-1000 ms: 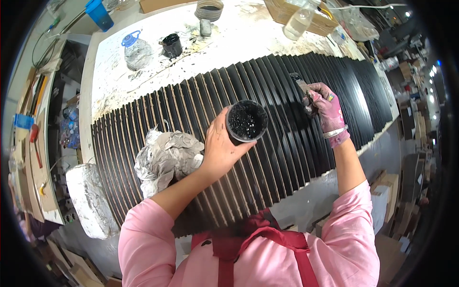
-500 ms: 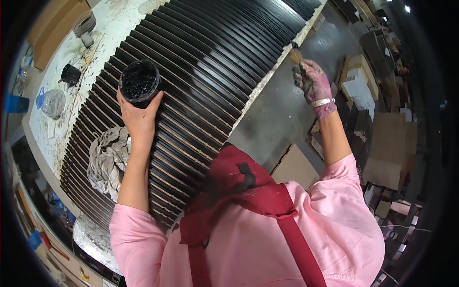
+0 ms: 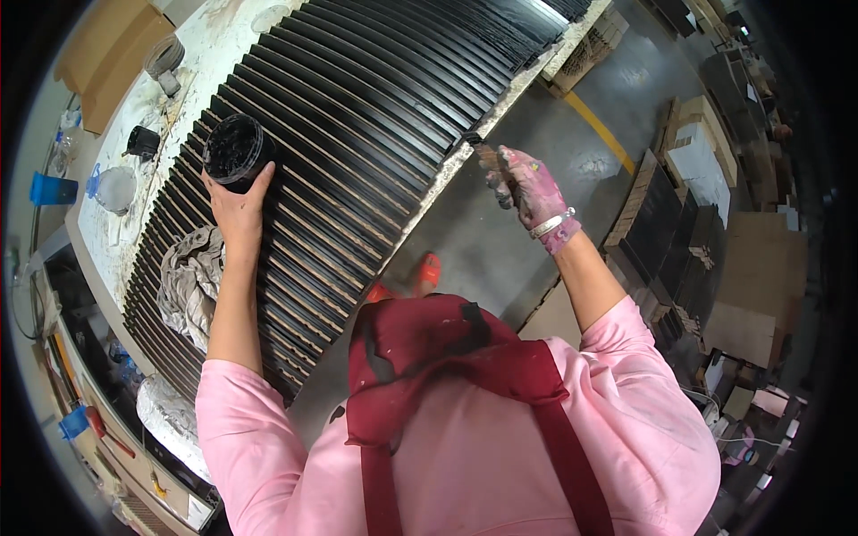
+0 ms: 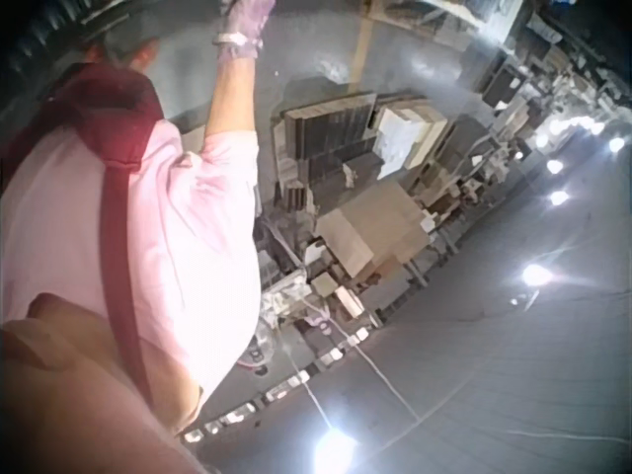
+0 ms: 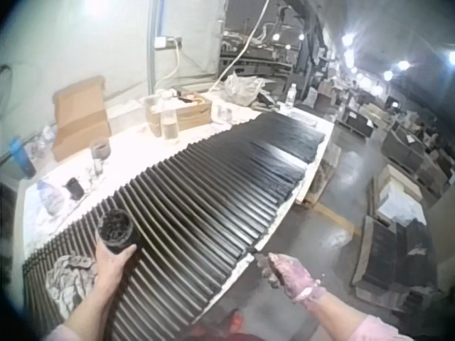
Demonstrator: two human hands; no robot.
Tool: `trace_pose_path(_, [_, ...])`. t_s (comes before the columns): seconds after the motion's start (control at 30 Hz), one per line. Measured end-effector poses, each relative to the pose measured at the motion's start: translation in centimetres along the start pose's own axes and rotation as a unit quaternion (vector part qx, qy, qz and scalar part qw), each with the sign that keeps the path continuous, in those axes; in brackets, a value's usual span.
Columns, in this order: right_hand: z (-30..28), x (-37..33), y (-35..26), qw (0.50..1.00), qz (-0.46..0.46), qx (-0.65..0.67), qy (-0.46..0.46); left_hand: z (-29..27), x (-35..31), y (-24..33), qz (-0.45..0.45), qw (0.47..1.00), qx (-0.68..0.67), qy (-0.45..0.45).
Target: The person applies a dark coating to a large set of arranged bamboo strips using a small brush and a cloth, after first organizing and cleaning the strips.
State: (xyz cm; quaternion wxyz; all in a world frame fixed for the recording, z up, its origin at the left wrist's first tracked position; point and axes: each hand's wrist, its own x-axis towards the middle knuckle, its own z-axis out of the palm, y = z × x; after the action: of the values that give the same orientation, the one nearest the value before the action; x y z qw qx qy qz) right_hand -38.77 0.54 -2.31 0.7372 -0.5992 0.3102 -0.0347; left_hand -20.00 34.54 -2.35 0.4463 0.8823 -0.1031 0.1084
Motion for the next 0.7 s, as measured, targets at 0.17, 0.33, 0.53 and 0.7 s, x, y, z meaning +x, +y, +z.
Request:
trace_pose_path(0.17, [0.5,-0.8,-0.2,0.995,0.044,0.087,-0.005,0.2,0.0,0.1,0.002,1.0,0.013,0.015])
trace_pose_path(0.33, [0.9,-0.8,1.0,0.995,0.005,0.101,-0.002,0.0,0.0,0.4,0.002,1.0,-0.011,0.005])
trace_pose_path(0.53, [0.0,1.0,0.9,0.986,-0.135,-0.062,0.073,0.0,-0.2,0.6,0.002,1.0,-0.014,-0.006])
trace_pose_path(0.7, [-0.7,1.6,-0.7,0.975,-0.173,-0.14,0.008,0.0,-0.1,0.6,-0.003,1.0,-0.004,-0.013])
